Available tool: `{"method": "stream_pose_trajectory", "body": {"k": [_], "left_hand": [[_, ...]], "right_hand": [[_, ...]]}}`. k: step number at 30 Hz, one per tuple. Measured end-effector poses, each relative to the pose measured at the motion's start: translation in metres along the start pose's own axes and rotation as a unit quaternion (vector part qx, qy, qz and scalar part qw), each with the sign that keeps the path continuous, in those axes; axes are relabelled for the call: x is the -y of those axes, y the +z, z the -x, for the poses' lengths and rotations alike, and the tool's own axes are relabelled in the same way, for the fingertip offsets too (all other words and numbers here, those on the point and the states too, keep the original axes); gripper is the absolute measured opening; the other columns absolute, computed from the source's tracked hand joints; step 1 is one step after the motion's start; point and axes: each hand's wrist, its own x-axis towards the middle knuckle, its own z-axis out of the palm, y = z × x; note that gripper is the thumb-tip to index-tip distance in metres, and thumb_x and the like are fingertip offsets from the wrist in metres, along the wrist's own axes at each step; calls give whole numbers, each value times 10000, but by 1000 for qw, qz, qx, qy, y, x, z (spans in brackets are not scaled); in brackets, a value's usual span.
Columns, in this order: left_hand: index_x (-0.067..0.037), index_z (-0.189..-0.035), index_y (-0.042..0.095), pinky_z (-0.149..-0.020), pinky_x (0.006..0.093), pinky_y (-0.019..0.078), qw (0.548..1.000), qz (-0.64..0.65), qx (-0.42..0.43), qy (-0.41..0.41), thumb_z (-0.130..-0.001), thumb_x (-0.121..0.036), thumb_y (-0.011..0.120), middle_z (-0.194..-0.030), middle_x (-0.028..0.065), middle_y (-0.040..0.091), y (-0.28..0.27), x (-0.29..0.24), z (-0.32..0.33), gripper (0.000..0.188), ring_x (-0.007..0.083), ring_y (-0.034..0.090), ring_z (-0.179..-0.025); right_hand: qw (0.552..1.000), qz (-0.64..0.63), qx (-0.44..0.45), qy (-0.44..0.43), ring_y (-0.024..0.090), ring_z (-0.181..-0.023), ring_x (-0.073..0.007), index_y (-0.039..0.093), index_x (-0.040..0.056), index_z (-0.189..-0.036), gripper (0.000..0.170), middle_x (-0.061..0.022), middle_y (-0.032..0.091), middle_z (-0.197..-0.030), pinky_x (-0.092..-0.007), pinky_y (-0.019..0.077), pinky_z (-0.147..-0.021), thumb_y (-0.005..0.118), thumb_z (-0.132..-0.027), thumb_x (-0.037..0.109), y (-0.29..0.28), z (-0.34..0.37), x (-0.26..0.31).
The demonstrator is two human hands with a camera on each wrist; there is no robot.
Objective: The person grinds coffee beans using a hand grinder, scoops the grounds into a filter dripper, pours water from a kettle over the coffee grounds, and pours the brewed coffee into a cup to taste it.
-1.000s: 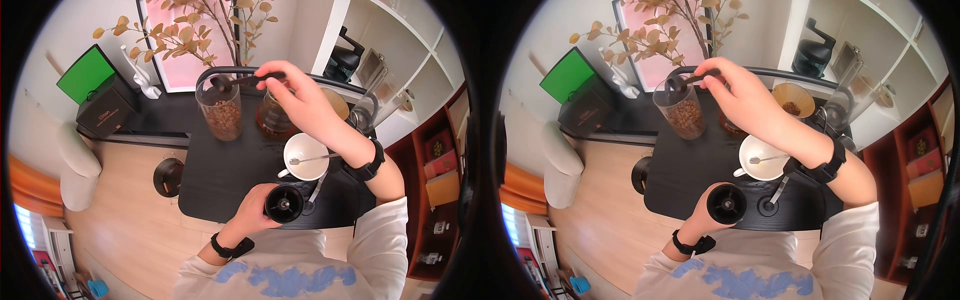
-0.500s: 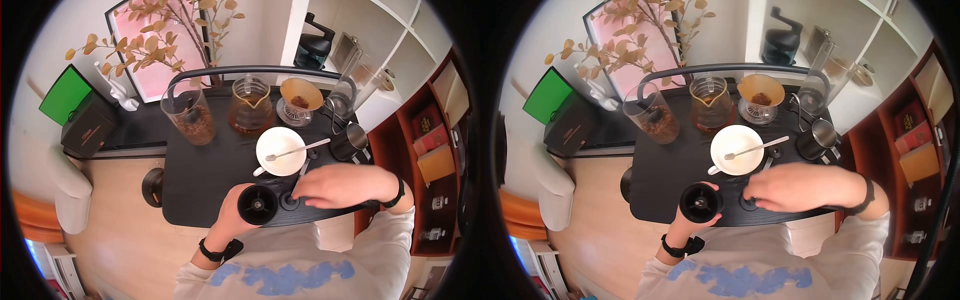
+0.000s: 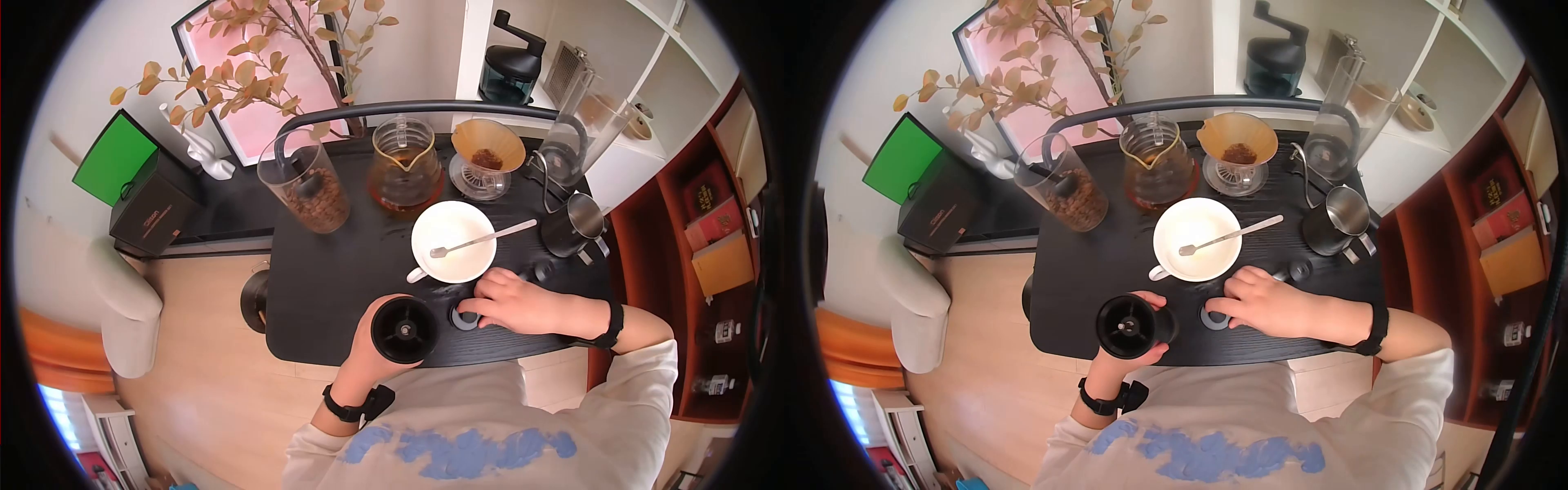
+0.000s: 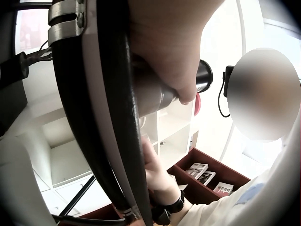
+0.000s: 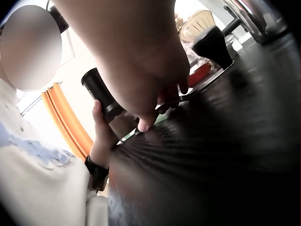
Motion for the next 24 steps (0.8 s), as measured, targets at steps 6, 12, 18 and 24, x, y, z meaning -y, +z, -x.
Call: {"method": "stream_pose_trajectory", "body": {"k": [6,12,18,24], "left_hand": [[-72,-1022,562,-834,353,453,1000,6,1,13,-475,-119,789,-1035,90,586,-1,-3,-2,594,266,565,-955],[-52,-956,542,-805,311,453,1000,-5,11,17,-541,-115,786,-1006,99,584,-2,-8,-4,486,194,563,-928],[-80,-1044,557,-844,371,445,998,-16,50,-45,-501,-161,792,-1048,95,586,1,2,-5,597,279,553,-984],[-79,-1019,552,-788,376,445,998,21,43,-46,-487,-248,840,-949,69,615,-5,-33,-19,629,262,586,-895]], "right_hand": [[999,-11,31,39,521,-767,-223,510,139,-1144,396,-57,485,-770,-320,438,-639,631,-777,225,-24,-3,17],[997,-65,-31,5,541,-567,-223,518,142,-1163,596,-32,497,-705,-321,436,-482,673,-681,456,-75,-10,45],[980,99,-160,-66,495,-543,-159,562,118,-1112,566,-26,448,-719,-258,401,-445,682,-667,446,-88,-55,76],[984,142,-91,-51,481,-569,-142,516,120,-1130,588,-35,415,-718,-249,392,-449,626,-688,492,-75,-76,77]]}}
